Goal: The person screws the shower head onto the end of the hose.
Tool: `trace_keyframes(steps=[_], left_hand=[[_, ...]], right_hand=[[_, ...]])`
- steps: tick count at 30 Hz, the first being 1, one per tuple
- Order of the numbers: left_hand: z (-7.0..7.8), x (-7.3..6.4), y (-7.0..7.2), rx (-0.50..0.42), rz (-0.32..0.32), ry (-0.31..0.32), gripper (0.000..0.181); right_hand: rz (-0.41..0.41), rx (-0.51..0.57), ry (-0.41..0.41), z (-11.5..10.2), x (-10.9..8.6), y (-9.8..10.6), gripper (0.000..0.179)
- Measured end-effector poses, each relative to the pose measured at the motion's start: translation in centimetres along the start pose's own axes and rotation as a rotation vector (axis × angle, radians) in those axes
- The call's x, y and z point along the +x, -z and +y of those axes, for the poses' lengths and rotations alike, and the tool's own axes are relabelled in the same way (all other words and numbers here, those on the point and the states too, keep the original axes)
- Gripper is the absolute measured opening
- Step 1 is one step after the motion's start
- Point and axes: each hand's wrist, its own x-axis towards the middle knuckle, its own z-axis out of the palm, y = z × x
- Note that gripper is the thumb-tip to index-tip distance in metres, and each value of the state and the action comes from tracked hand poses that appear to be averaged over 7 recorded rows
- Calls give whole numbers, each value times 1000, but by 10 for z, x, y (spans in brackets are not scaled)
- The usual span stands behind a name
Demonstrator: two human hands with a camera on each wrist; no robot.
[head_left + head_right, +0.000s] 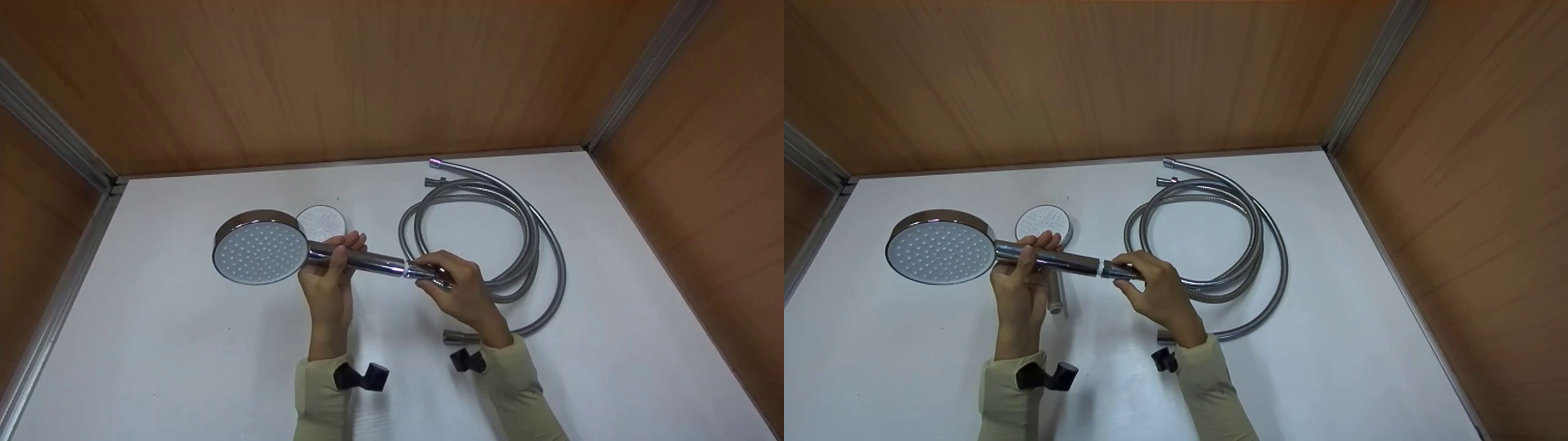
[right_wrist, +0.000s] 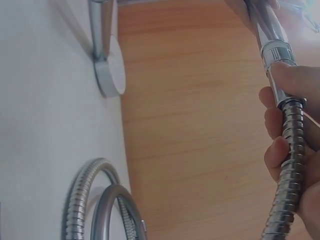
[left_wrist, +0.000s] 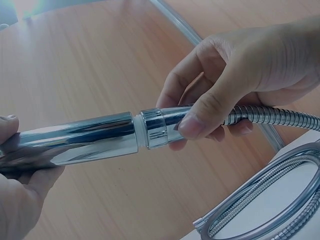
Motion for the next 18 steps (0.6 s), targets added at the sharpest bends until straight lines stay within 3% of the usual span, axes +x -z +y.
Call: trace_keyframes(steps=[18], left_hand=[[-1,0,0,12,6,0,16]], right_hand=[[-38,19,-59,-2,-1,1,27]])
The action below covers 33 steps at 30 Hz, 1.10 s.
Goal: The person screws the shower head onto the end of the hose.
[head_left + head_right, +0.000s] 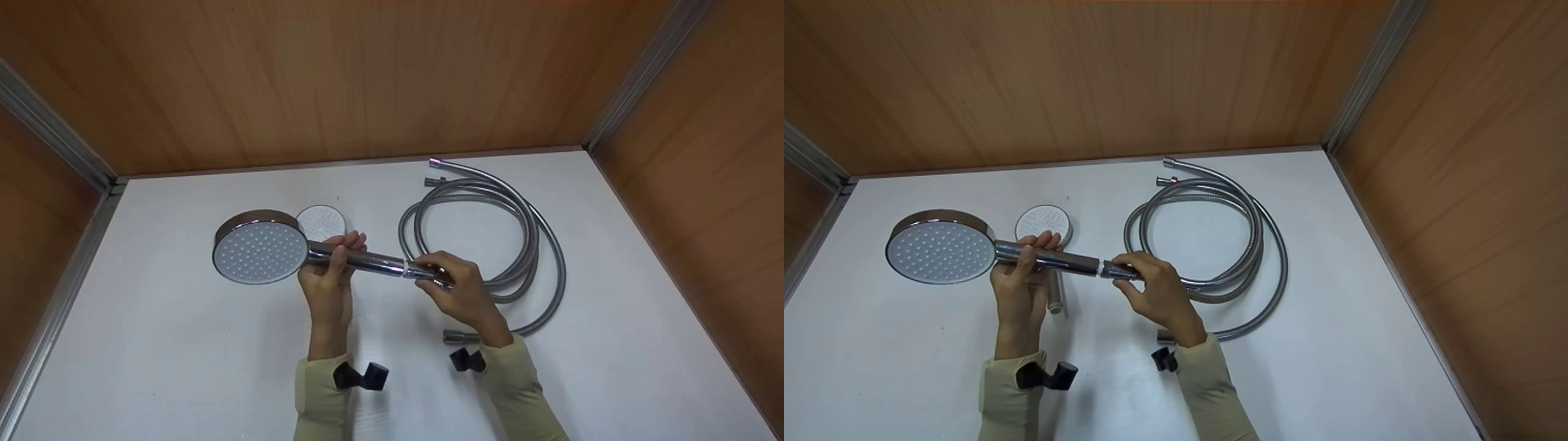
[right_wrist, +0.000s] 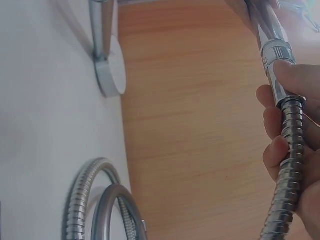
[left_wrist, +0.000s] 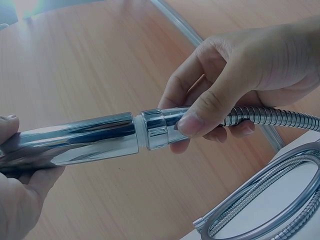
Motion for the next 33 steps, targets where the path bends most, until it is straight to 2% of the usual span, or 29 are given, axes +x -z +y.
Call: trace_keyframes(steps=[17,26,33], left_hand=[[0,0,0,22,-11,-10,13],[0,0,0,-13,-27,-17,14],[0,-1,0,-20,-37,-21,13]], right_hand=[[-19,2,6,0,0,0,28],[-3,-25,27,2,0,0,35],[14,-32,24,3,-1,-1,29]])
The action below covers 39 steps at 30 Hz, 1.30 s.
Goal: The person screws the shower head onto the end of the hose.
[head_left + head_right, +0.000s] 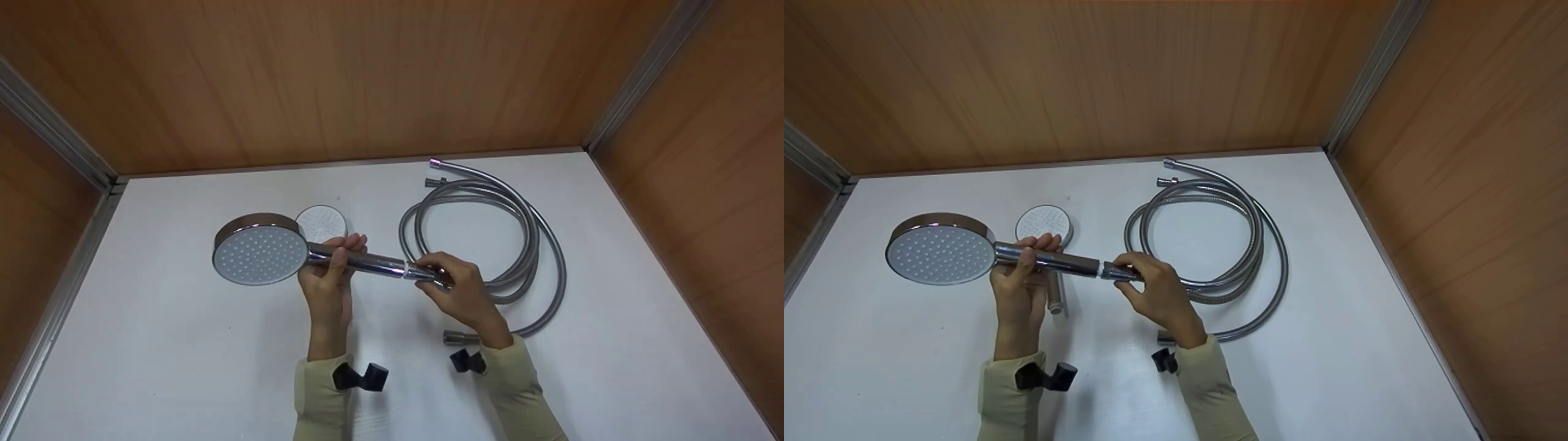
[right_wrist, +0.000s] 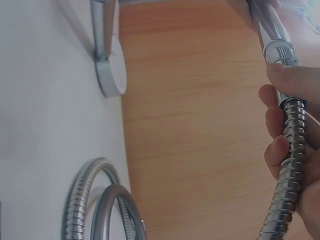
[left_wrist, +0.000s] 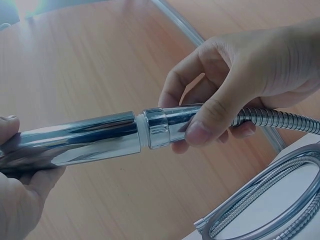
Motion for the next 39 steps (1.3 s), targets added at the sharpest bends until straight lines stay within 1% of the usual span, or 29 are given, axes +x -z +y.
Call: trace_keyframes(steps=[12,16,26,39], left_hand=[[0,0,1,14,7,-2,13],[-1,0,1,5,8,-1,13],[-2,1,1,3,-4,-15,13],[0,0,-1,-4,6,-3,13]], right_hand=[[-20,20,-3,-1,0,1,28],[-23,26,-2,-1,-1,1,28],[-16,19,6,0,0,1,27],[-29,18,3,0,-1,1,26]])
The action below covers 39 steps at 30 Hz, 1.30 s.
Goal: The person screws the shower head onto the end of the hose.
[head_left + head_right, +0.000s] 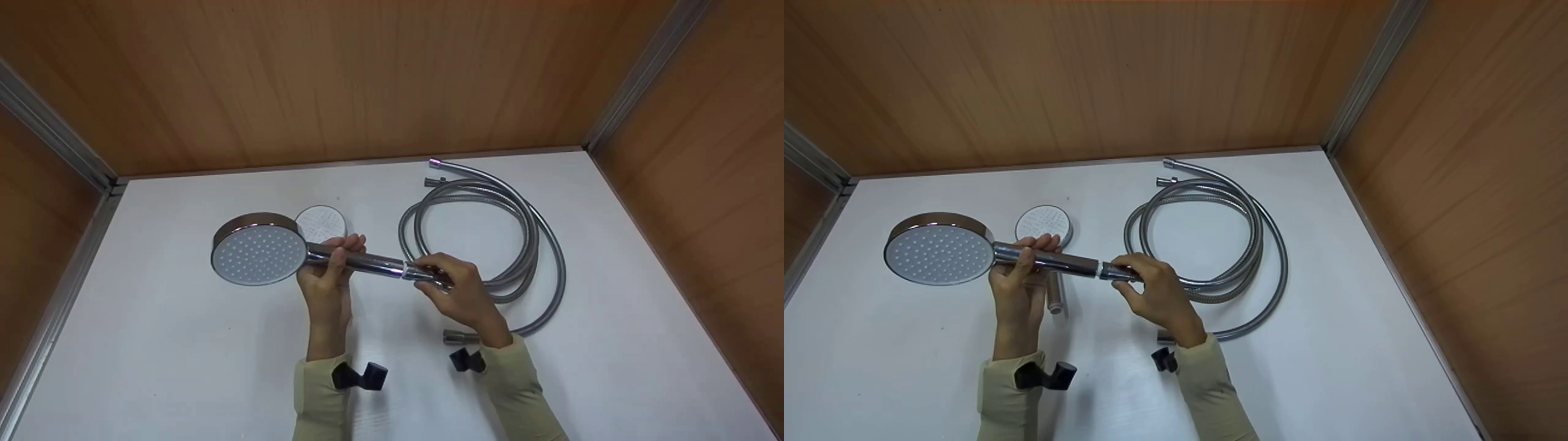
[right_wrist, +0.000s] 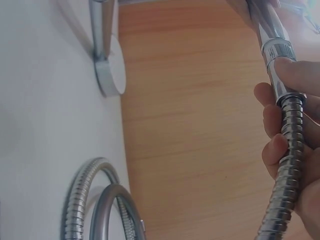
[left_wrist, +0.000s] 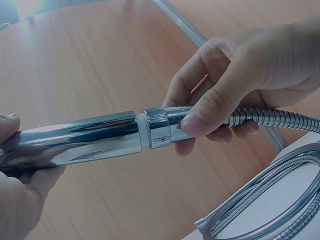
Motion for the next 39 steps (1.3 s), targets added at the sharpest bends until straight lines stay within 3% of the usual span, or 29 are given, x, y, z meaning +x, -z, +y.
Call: trace_keyframes(steps=[17,26,39], left_hand=[[0,-1,1,47,17,13,15],[0,0,1,19,17,14,14],[2,-1,0,5,15,18,14]], right_hand=[[-13,8,-9,-1,0,1,26],[4,-1,-17,-1,-1,1,42],[20,11,21,-1,0,1,26]])
